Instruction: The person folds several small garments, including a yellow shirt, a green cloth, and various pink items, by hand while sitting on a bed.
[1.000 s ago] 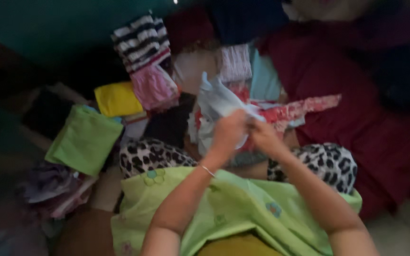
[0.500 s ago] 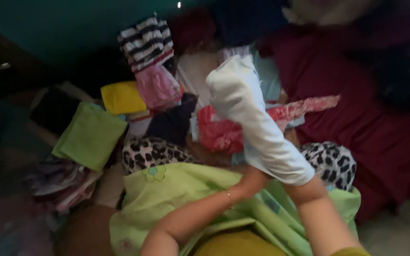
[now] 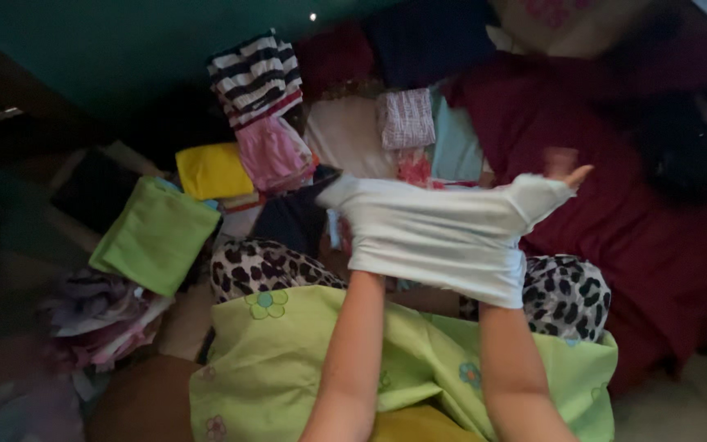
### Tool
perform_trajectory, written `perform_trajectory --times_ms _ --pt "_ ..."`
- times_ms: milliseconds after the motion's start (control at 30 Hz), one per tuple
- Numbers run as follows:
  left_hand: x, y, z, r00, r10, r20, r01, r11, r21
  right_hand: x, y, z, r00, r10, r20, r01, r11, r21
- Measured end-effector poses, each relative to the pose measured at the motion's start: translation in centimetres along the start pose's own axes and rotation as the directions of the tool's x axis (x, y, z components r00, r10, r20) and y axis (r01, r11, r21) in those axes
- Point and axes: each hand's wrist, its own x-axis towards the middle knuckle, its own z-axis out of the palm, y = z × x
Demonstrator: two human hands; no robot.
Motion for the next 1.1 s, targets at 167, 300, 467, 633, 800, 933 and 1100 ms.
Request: perform_trajectory --times_ms 167,300,467,633,800,933,1100 --pt "-2.7 -1.1 -2.3 0.998 -0.038 -0.056 0.039 0.999 0.01 -1.3 0.9 -2.1 0.996 0.076 -0.036 -0.076 0.997 0.016" --pt "-3.9 -0.4 -4.5 0.997 -0.031 -0.065 0.038 0.994 0.103 -0.5 1.9 -3.4 0.991 0.126 -0.041 -0.124 0.991 0.048" --pt "-7.9 1.1 -8.0 0.996 -0.069 -0.056 0.084 0.929 0.361 1.7 0.6 -9.3 0.978 0.137 -0.16 -0.119 0.986 0.118" --pt "-11.1 8.9 -10.4 0.981 0.128 0.149 -0.19 0.422 0.887 -2.8 -8.6 -15.5 0.939 -0.137 -0.317 0.109 0.988 -0.106" --pt "-8.5 18.1 -7.8 0.996 0.088 -0.004 -0.082 0.947 0.309 -5.2 -9.8 -8.5 0.864 -0.453 -0.221 0.34 0.848 -0.407" --pt "-10.7 20.4 -5.6 0.939 0.339 0.064 -0.339 0.871 0.356 -9.4 -11.5 -4.3 0.699 -0.657 -0.282 0.477 0.722 -0.5" --pt "-14.6 25.7 -8.3 0.917 -0.242 0.316 0.051 0.859 0.509 -14.7 -16.9 -10.8 0.885 -0.405 0.23 0.465 0.741 -0.485"
